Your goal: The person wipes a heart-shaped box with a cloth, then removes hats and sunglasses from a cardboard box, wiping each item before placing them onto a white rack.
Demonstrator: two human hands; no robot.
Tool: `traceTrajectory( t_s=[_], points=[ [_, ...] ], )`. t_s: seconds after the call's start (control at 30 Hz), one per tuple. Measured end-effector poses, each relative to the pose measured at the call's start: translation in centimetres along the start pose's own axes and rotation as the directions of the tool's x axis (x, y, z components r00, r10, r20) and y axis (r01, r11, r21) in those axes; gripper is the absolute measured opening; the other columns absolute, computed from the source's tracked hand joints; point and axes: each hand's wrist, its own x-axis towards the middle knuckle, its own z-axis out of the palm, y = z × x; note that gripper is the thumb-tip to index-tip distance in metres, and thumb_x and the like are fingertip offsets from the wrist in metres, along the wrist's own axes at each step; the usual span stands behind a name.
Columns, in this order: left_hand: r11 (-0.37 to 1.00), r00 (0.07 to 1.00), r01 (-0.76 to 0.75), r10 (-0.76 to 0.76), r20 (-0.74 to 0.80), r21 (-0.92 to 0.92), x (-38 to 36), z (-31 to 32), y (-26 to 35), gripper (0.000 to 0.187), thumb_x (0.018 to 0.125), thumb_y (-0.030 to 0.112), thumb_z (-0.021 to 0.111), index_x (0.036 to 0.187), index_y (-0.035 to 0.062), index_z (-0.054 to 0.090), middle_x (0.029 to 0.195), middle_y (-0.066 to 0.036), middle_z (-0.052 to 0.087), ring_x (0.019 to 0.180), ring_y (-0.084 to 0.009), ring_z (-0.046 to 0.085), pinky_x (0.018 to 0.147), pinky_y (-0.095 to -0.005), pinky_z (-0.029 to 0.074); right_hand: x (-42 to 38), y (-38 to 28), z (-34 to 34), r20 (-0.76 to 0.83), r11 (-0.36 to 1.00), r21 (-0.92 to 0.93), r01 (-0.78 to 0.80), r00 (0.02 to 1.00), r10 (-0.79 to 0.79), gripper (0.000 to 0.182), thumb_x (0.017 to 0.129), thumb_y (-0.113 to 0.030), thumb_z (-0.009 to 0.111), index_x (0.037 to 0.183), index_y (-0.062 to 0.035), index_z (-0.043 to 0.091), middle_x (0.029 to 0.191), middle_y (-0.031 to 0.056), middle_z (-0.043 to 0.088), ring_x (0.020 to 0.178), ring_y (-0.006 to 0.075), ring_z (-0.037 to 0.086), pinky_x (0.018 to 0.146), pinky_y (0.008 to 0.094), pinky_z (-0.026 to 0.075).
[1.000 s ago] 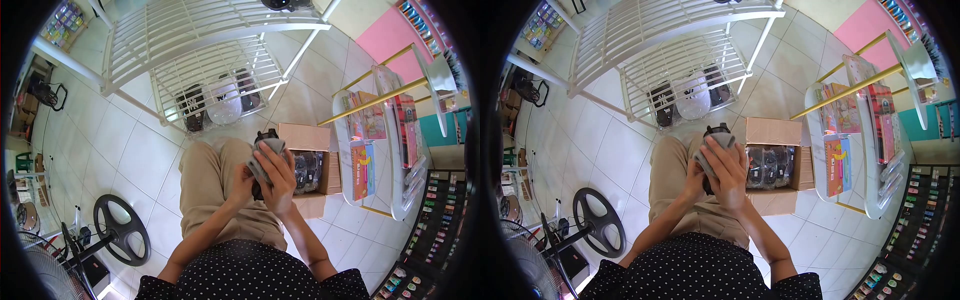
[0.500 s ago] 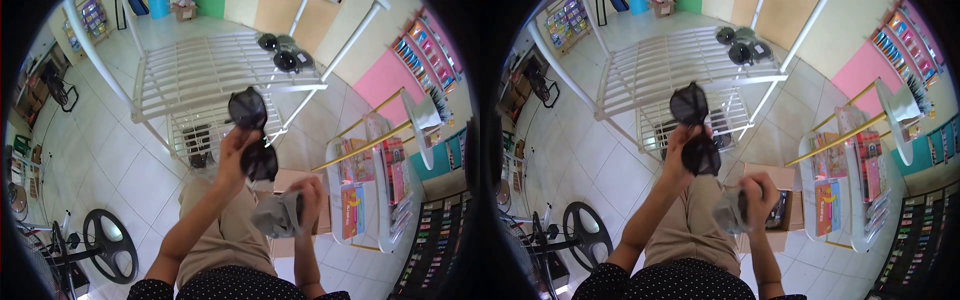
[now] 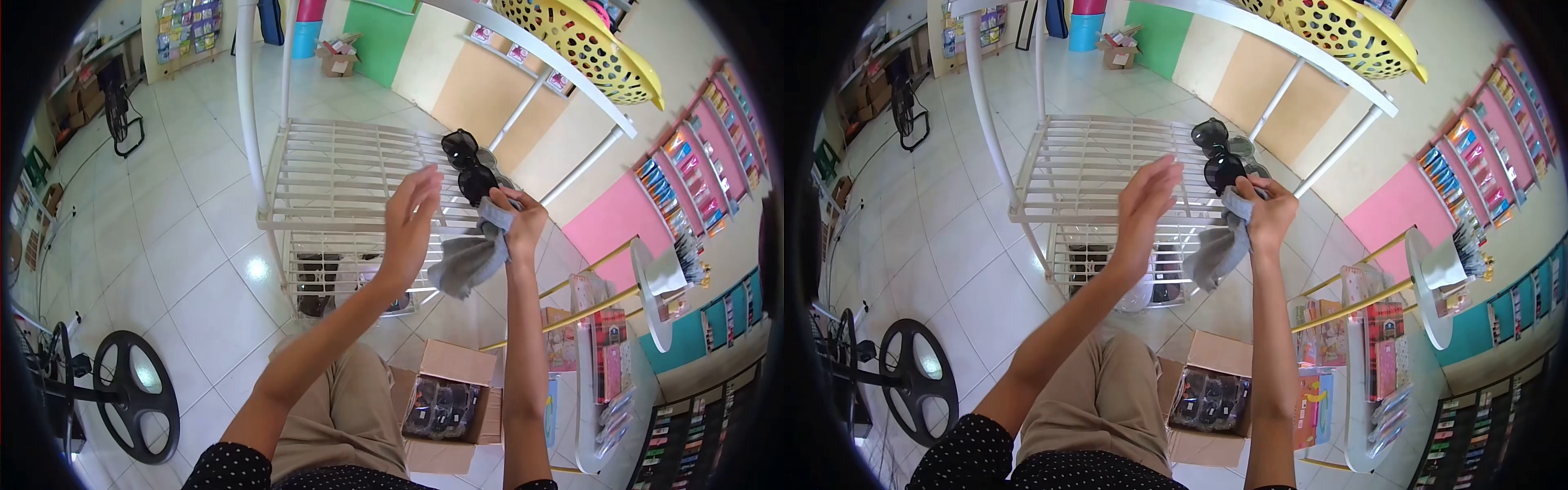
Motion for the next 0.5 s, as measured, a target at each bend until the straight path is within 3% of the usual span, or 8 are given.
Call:
traceTrajectory(
  t_s=[0.07,0.17,0.2,0.23,0.27,0.3,0.4,0.5],
  points=[
    [0.999,0.995,-0.021,0.016,0.1,0.05,-2.8,-1.0,3.5,0.034,0.084,0.023,0.043,0.11,0.0021,0.047,0.103,-0.009,0.052,0.09,-0.0128,0.051,0.077,-0.0272,0.04,0.1,-0.3,0.8,-0.014,0.995,-0.097,0.03,0.999,-0.031,0.016,0.065,-0.008,0.066,0.073,0.0051,0.062,0.063,0.0082,0.059,0.055,0.0109,0.054,0.052,0.0216,0.042],
    [0.974,0.872,0.205,-0.135,0.471,-0.1,-5.6,-2.6,12.0,0.045,0.083,0.036,0.042,0.105,-0.0021,0.049,0.081,-0.008,0.055,0.069,-0.0104,0.048,0.062,-0.0253,0.039,0.6,0.6,1.2,0.004,0.974,-0.21,0.079,0.997,-0.079,0.019,0.064,-0.011,0.066,0.075,0.0039,0.062,0.063,0.0091,0.06,0.055,0.0115,0.055,0.054,0.023,0.042],
    [0.913,0.884,0.352,-0.252,0.394,-0.206,-7.8,-2.5,14.9,0.043,0.082,0.039,0.043,0.095,-0.0015,0.053,0.071,-0.007,0.054,0.064,-0.0131,0.048,0.058,-0.0269,0.04,0.7,0.6,1.3,-0.001,0.961,-0.265,0.079,0.997,-0.083,0.019,0.064,-0.012,0.067,0.074,0.0039,0.062,0.062,0.009,0.06,0.054,0.0114,0.054,0.053,0.0232,0.042],
    [0.902,0.884,0.37,-0.268,0.383,-0.224,-7.2,-2.6,16.2,0.043,0.082,0.039,0.043,0.095,-0.0015,0.053,0.071,-0.007,0.054,0.064,-0.0131,0.048,0.058,-0.0269,0.04,0.7,0.5,1.2,-0.001,0.942,-0.327,0.079,0.996,-0.084,0.02,0.064,-0.013,0.067,0.073,0.0039,0.062,0.061,0.0089,0.06,0.053,0.0113,0.054,0.052,0.0235,0.041],
    [0.814,0.637,0.438,0.018,0.771,-0.381,-5.7,-2.9,16.9,0.031,0.084,0.027,0.04,0.083,0.0007,0.056,0.07,-0.008,0.056,0.06,-0.0182,0.051,0.055,-0.0294,0.041,0.5,0.3,1.4,0.004,0.956,-0.271,0.109,0.994,-0.112,0.02,0.063,-0.015,0.067,0.071,0.0029,0.062,0.056,0.0075,0.057,0.049,0.0111,0.051,0.048,0.0247,0.04],
    [0.689,0.256,0.556,0.39,0.885,-0.465,-5.1,-3.2,17.3,0.029,0.087,0.016,0.038,0.071,0.0029,0.058,0.07,-0.009,0.058,0.056,-0.0233,0.054,0.052,-0.0319,0.043,0.0,0.2,1.3,0.014,0.95,-0.298,0.094,0.995,-0.094,0.02,0.063,-0.015,0.067,0.071,0.0029,0.062,0.056,0.0075,0.057,0.049,0.0111,0.051,0.048,0.0247,0.04],
    [0.619,0.327,0.571,0.431,0.841,-0.539,-5.6,-3.6,17.5,0.025,0.086,0.014,0.04,0.076,-0.0003,0.058,0.072,-0.011,0.058,0.058,-0.0221,0.055,0.051,-0.0292,0.042,-0.3,-0.7,1.5,-0.017,0.914,-0.399,0.072,0.996,-0.086,0.021,0.064,-0.018,0.067,0.071,0.0016,0.063,0.052,0.0082,0.056,0.045,0.0121,0.049,0.045,0.0265,0.038],
    [0.56,0.387,0.578,0.453,0.803,-0.594,-6.9,-3.9,18.3,0.022,0.084,0.012,0.042,0.082,-0.0051,0.056,0.075,-0.013,0.058,0.061,-0.0203,0.056,0.05,-0.0252,0.041,-0.3,0.2,1.6,-0.064,0.897,-0.424,0.123,0.984,-0.165,0.023,0.063,-0.02,0.067,0.069,0.0016,0.063,0.058,0.0141,0.058,0.05,0.0205,0.056,0.051,0.03,0.043]
  ],
)
